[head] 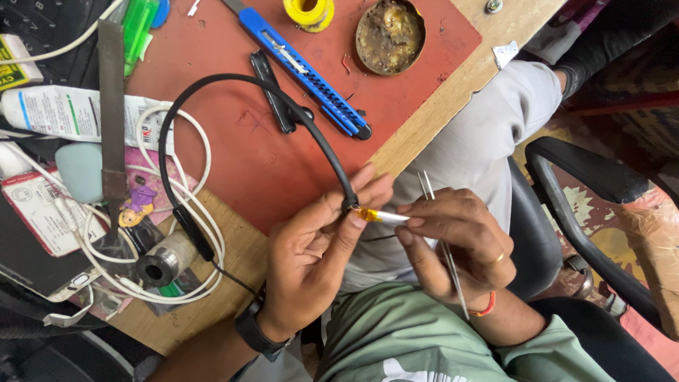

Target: The person repairs a neckband headphone cable at a workbench. They hold the black cable and a metal connector, apply solder to the joint, and use a thin pointed tool to work on the connection, repeatedly repositioning the cable and connector while working on the joint.

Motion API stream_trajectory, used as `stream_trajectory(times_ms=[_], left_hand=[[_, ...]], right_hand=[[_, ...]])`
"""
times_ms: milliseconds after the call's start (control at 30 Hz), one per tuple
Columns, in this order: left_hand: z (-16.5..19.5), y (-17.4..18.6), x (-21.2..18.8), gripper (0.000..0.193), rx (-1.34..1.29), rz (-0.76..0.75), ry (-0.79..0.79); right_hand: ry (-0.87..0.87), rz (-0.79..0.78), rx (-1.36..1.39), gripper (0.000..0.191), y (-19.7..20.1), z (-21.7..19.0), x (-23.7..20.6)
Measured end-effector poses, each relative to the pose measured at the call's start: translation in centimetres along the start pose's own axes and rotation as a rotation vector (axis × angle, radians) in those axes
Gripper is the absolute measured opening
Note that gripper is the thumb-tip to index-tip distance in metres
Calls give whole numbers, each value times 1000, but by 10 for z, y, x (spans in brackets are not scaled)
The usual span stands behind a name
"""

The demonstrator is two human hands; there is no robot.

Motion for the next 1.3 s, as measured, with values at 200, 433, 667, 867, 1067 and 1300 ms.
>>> stream_trajectory(times_ms=[200, 433, 667, 867, 1067, 1300], left_hand=[[5, 2, 2, 46, 30, -46, 9], [12, 4, 1, 49, 43, -101, -10], [11, 6, 0, 45, 61, -73, -14], [10, 6, 1, 45, 79, -64, -29], [6, 6, 1, 45, 98, -42, -35], [1, 5, -2, 40, 204, 41, -78]], right_hand=[[-23, -29, 0, 28, -6, -4, 2], [-124, 74, -1, 24, -10, -1, -9], [-191, 130, 61, 30, -13, 8, -16], [-44, -11, 33, 32, -12, 0, 8], [2, -130, -106, 33, -16, -14, 26], [-23, -142, -124, 29, -18, -18, 29]])
Point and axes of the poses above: each hand's wrist, its own x-axis towards the middle knuckle, its own y-axis out of the back of the hand, z = x × y, the point moved 2 cm from there along x, towards the middle knuckle, and after that the axes turned 8 degrees about z, right-handed, at the moved point
